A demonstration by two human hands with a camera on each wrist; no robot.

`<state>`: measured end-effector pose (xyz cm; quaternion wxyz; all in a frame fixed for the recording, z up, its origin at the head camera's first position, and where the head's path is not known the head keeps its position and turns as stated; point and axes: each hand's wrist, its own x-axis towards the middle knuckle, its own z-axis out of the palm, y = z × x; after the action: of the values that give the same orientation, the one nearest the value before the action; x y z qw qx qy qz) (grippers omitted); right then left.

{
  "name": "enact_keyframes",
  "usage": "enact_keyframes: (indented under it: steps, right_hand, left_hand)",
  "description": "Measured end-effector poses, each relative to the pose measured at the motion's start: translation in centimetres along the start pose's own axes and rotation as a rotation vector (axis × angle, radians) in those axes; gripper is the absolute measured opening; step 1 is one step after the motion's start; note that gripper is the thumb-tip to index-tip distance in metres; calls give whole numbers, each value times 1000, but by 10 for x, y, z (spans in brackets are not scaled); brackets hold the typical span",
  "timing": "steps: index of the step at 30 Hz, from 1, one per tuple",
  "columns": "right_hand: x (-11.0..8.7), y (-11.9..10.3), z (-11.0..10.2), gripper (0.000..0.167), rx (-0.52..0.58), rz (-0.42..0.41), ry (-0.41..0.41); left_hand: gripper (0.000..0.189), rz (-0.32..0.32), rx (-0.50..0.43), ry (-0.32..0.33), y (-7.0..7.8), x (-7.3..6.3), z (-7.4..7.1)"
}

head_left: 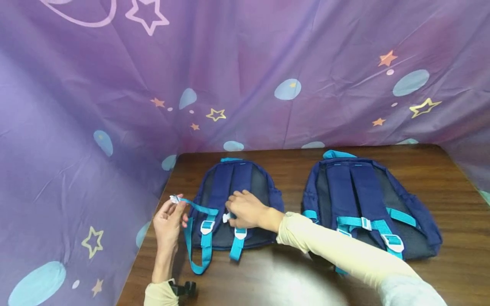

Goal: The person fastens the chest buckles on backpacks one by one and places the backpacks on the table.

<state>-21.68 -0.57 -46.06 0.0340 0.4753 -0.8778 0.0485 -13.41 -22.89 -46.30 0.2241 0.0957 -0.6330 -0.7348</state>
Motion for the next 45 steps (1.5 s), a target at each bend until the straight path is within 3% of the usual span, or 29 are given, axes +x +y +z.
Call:
enact_keyframes:
  steps: [3, 5, 7, 12, 16, 23, 31, 38, 45]
  right_hand:
    - [-7, 1, -8, 27, 12, -9, -3]
    - [-10, 2, -13, 27, 22, -21, 5]
    - [-12, 4, -17, 27, 43, -37, 11]
    - [-15, 13, -28, 27, 97, -43, 10]
    - [-13, 20, -34, 26, 89, -44, 40]
    - [-6, 19, -32, 23, 78, -111, 139]
    - [-5, 17, -25, 23, 93, -108, 204]
    - [-3, 16, -23, 22, 97, -116, 192]
    - [-4, 15, -19, 23, 112, -89, 216]
  left_hand:
    - [26, -23, 157, -38, 8, 6, -6]
    - [28, -39, 320, -115, 14, 11, -10]
    - [31, -14, 534, -224, 20, 14, -11]
    - [28, 177, 1064, -478, 27, 18, 4]
    - [18, 284, 1272, -600, 31, 22, 26]
    - [14, 400, 1372, -691, 38, 26, 45]
    - [15, 347, 1338, -749, 39, 22, 51]
    - [23, 392, 1379, -725, 37, 22, 54]
    - [25, 393, 1406, -703, 36, 22, 56]
